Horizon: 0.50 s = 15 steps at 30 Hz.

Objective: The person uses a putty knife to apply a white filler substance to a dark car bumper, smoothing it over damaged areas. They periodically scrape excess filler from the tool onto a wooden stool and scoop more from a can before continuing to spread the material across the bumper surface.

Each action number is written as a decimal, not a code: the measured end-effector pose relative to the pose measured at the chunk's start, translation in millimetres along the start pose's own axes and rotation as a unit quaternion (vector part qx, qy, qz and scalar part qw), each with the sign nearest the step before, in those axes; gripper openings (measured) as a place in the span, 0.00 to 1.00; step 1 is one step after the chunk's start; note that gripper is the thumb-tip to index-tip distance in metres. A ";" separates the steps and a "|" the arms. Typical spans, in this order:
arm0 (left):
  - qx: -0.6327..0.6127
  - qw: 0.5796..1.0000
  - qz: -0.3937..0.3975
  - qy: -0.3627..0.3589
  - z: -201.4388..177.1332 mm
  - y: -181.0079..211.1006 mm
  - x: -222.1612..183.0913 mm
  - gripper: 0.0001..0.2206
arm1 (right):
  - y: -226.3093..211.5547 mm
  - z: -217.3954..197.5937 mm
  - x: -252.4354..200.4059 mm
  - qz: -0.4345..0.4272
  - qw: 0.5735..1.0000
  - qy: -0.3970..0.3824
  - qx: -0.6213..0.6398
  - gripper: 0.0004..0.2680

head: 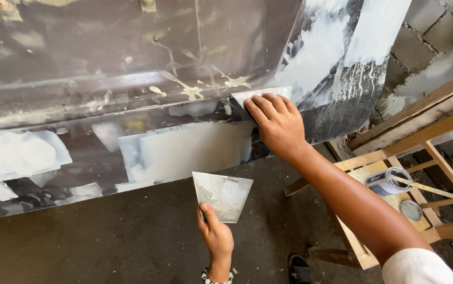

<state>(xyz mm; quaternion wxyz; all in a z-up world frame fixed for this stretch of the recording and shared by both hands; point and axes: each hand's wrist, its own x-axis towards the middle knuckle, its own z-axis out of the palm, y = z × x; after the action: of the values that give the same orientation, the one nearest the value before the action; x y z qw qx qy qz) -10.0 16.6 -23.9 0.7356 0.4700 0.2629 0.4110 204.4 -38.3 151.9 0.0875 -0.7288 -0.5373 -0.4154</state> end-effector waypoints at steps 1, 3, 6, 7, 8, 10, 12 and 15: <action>-0.001 1.000 0.000 0.001 -0.9 -1.9 0.5 0.24 | -0.4 4.2 -1.2 -0.001 1.000 0.000 0.001 0.17; -0.026 1.000 0.011 0.001 -2.7 -4.1 1.2 0.24 | -1.2 10.8 -3.1 -0.002 1.000 -0.004 -0.003 0.18; -0.042 0.999 0.007 -0.003 -3.3 -3.7 0.8 0.24 | -1.7 15.0 -6.3 0.000 1.000 -0.006 -0.003 0.19; -0.041 0.999 0.005 -0.005 -4.3 -5.1 1.0 0.24 | -2.2 14.3 -6.2 0.002 1.000 -0.008 -0.004 0.19; -0.035 0.999 0.006 -0.011 -5.1 -6.6 1.4 0.24 | -2.6 13.8 -5.9 0.008 1.000 -0.011 0.003 0.20; -0.028 0.999 0.006 -0.018 -5.0 -6.2 2.7 0.24 | -3.2 11.9 -5.0 0.014 1.000 -0.015 0.009 0.20; -0.038 0.999 0.003 -0.016 -5.6 -1.3 3.8 0.24 | -6.0 9.4 -3.5 0.013 1.000 -0.006 0.013 0.19; -0.049 0.999 0.005 -0.020 -8.8 -3.0 6.8 0.24 | -7.6 10.4 1.0 0.009 1.000 0.006 0.008 0.19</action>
<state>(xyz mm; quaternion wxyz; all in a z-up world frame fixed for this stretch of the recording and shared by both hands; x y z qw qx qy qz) -12.2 25.9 -30.3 0.7606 0.4430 0.2253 0.4177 203.3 -28.5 143.5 0.1006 -0.7305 -0.5335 -0.4143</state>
